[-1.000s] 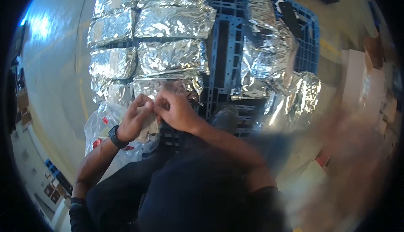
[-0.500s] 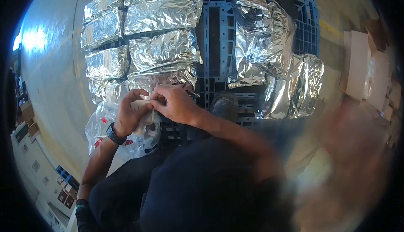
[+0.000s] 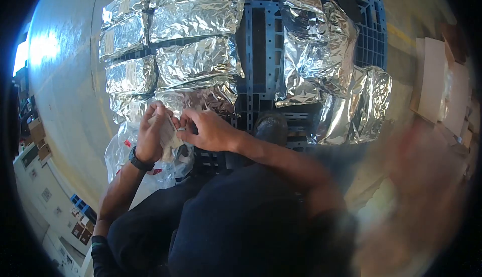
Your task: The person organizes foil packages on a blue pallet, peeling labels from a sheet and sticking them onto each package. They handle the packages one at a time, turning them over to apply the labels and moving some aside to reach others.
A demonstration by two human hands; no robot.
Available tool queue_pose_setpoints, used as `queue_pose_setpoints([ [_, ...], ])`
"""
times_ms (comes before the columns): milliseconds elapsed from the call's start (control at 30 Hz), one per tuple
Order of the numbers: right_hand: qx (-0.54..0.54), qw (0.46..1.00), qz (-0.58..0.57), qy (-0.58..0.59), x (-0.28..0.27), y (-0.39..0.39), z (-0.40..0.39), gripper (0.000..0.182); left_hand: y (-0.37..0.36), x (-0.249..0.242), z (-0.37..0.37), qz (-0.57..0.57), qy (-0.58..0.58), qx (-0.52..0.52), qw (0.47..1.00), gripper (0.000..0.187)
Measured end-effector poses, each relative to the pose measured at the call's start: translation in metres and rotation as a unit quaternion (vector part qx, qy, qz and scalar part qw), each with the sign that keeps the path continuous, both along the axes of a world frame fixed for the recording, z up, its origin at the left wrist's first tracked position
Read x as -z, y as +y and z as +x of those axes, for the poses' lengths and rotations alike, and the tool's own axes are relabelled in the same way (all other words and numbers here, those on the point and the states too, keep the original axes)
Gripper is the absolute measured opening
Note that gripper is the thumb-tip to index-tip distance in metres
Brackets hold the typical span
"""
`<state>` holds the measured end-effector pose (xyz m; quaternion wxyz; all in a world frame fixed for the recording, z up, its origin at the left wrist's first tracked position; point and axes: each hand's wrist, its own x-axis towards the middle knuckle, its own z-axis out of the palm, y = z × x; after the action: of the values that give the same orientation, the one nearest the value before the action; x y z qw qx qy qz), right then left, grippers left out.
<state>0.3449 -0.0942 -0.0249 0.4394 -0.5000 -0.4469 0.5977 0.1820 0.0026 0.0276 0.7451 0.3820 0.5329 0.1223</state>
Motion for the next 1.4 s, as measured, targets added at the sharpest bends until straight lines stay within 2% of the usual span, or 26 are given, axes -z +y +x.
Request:
queue_pose_setpoints([
  [33,-0.002,1.000,0.024,0.019,0.004,0.000,-0.006,0.033,0.001,0.004,-0.002,-0.004,-0.020,-0.030,0.999,0.015],
  [67,-0.002,0.999,0.024,0.021,0.004,-0.002,-0.008,0.033,0.001,0.003,0.000,-0.003,-0.018,-0.030,0.999,0.015],
  [100,-0.026,0.989,-0.084,0.120,-0.004,0.000,-0.006,0.036,0.002,0.000,0.003,0.003,-0.030,-0.059,0.998,0.014],
  [133,-0.050,0.956,-0.190,0.216,-0.009,0.001,-0.006,0.039,0.003,-0.001,0.005,0.008,-0.042,-0.087,0.995,0.014],
  [167,-0.028,0.960,-0.156,0.230,0.001,-0.002,-0.013,0.045,0.004,-0.001,0.003,0.012,-0.048,-0.082,0.995,0.013],
  [300,-0.051,0.957,-0.171,0.230,-0.005,0.001,-0.015,0.044,0.002,0.003,0.002,0.024,-0.065,-0.100,0.993,0.013],
  [367,-0.139,0.898,-0.243,0.339,-0.007,0.001,-0.021,0.044,0.001,0.003,0.003,0.044,-0.085,-0.103,0.990,0.013],
  [600,-0.166,0.904,-0.208,0.333,0.002,-0.007,-0.039,0.032,0.003,0.006,-0.001,0.104,-0.101,-0.093,0.985,0.011],
  [800,-0.138,0.869,-0.248,0.406,0.010,-0.011,-0.045,0.021,0.005,0.004,0.002,0.152,-0.092,-0.070,0.982,0.010],
  [867,-0.148,0.907,-0.156,0.363,0.013,-0.011,-0.046,0.018,0.003,0.003,0.002,0.154,-0.081,-0.049,0.983,0.011],
  [900,-0.149,0.906,-0.157,0.364,0.015,-0.011,-0.048,0.018,0.004,0.003,0.002,0.154,-0.080,-0.050,0.984,0.011],
  [967,-0.096,0.974,0.025,0.203,0.018,-0.010,-0.052,0.016,0.010,0.005,0.000,0.164,-0.101,-0.041,0.980,0.010],
  [1000,-0.095,0.974,0.025,0.204,0.017,-0.010,-0.052,0.016,0.014,0.006,-0.001,0.163,-0.101,-0.040,0.981,0.010],
  [1067,-0.115,0.976,0.150,0.109,0.012,-0.010,-0.050,0.016,0.030,0.011,-0.008,0.221,-0.091,-0.060,0.969,0.008],
  [1100,-0.115,0.976,0.149,0.110,0.014,-0.014,-0.050,0.016,0.044,0.004,-0.011,0.215,-0.027,-0.089,0.972,0.006],
  [1133,-0.173,0.971,0.147,0.076,0.016,-0.020,-0.050,0.015,0.061,0.007,-0.019,0.212,-0.093,-0.114,0.966,0.005],
  [1167,-0.233,0.961,0.147,0.041,0.017,-0.023,-0.050,0.015,0.073,0.008,-0.022,0.207,-0.099,-0.133,0.964,0.005],
  [1200,-0.234,0.961,0.146,0.040,0.018,-0.024,-0.050,0.015,0.082,0.005,-0.022,0.203,-0.105,-0.152,0.962,0.005],
  [1267,-0.193,0.962,0.183,0.056,0.019,-0.026,-0.050,0.015,0.080,0.000,-0.017,0.171,-0.122,-0.141,0.968,0.009],
  [1333,-0.154,0.967,0.186,0.079,0.009,-0.015,-0.037,0.017,0.061,-0.018,0.004,0.060,-0.029,-0.143,0.988,0.015],
  [1400,-0.112,0.969,0.191,0.105,0.010,-0.008,-0.026,0.019,0.049,-0.012,-0.006,0.001,-0.071,-0.023,0.997,0.025],
])
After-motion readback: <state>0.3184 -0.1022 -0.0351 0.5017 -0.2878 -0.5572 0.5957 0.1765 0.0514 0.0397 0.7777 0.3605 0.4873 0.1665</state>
